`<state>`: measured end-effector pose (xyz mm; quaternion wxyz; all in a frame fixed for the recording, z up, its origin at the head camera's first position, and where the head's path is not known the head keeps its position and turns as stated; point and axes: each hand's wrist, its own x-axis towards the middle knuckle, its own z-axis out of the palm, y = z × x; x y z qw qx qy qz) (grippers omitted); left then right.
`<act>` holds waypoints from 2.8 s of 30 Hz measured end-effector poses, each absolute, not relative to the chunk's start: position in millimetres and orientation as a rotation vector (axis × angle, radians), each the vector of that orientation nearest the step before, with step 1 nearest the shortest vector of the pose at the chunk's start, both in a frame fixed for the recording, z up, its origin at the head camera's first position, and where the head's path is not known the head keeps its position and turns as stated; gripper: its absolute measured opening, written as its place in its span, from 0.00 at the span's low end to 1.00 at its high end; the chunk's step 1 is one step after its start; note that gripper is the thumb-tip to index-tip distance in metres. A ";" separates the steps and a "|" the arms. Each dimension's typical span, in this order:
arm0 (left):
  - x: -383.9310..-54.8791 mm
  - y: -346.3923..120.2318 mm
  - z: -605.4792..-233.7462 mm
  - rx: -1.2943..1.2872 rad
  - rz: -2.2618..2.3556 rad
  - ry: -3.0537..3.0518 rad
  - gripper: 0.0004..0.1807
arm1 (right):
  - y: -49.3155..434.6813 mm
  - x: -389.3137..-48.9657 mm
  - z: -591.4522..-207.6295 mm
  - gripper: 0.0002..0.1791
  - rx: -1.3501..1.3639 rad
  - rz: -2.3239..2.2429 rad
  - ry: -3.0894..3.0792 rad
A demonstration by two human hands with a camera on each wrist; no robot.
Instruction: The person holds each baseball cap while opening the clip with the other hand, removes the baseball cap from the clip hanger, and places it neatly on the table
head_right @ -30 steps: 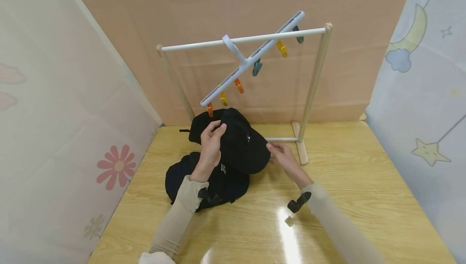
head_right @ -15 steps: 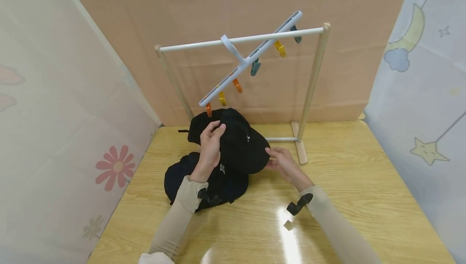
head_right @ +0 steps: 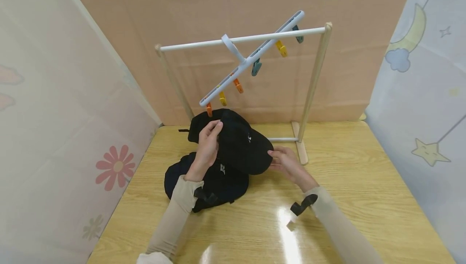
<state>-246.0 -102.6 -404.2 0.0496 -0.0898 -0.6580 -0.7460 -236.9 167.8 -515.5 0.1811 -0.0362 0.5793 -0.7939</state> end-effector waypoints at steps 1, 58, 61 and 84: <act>-246.2 -103.9 -403.9 -0.275 -2.284 -2.004 0.17 | 169.2 -236.7 -515.3 0.12 -0.118 -2.233 1.648; -215.4 -161.7 -408.7 -0.400 -2.128 -2.432 0.16 | 174.8 -237.7 -512.5 0.10 -0.274 -2.140 1.913; -213.9 -163.8 -410.7 -0.386 -2.130 -2.432 0.16 | 172.9 -237.1 -515.4 0.12 -0.272 -2.130 1.922; -207.2 -174.4 -418.8 -0.346 -2.124 -2.433 0.14 | 162.2 -235.0 -522.0 0.34 -0.178 -2.102 1.914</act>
